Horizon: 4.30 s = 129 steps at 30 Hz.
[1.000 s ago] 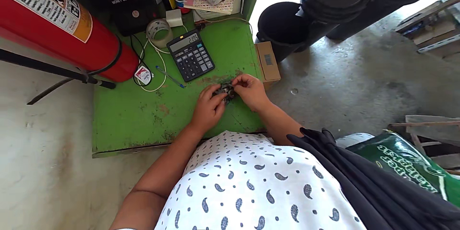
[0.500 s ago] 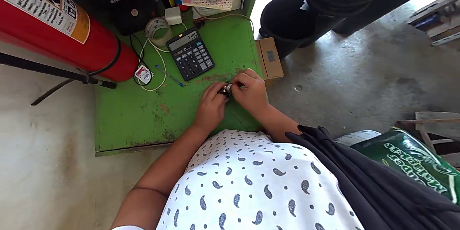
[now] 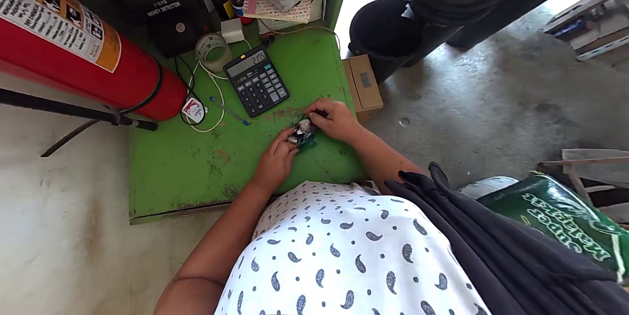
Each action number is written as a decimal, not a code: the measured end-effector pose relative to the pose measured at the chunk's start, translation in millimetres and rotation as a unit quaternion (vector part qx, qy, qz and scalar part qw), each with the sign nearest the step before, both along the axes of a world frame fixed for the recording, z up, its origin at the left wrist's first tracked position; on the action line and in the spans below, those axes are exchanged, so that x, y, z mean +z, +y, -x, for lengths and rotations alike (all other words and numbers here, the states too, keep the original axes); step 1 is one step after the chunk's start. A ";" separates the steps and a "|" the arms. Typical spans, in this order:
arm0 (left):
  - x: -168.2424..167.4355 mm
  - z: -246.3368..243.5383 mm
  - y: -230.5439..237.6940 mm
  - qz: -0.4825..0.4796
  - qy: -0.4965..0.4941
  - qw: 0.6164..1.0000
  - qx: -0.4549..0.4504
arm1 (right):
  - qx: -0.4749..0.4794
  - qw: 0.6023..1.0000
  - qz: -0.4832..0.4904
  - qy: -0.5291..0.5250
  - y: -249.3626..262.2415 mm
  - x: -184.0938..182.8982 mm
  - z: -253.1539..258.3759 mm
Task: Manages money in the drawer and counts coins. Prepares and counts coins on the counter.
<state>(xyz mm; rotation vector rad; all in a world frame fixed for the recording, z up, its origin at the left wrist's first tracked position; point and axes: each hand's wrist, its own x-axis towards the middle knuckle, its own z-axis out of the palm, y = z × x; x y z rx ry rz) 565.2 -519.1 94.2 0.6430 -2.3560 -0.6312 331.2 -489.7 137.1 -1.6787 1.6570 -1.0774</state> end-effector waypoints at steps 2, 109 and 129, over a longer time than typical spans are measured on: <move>0.3 -12.6 0.4 0.004 -0.046 0.999 -0.020 | 0.096 0.994 -0.044 -0.014 7.0 2.5 17.2; 73.7 35.8 -139.6 -0.217 -0.351 0.911 -0.021 | -0.189 0.972 0.071 -0.115 -6.7 -39.3 17.0; 75.7 -10.1 -119.3 -0.208 -0.324 0.923 -0.025 | -0.189 0.972 0.057 -0.124 -4.9 -36.7 17.1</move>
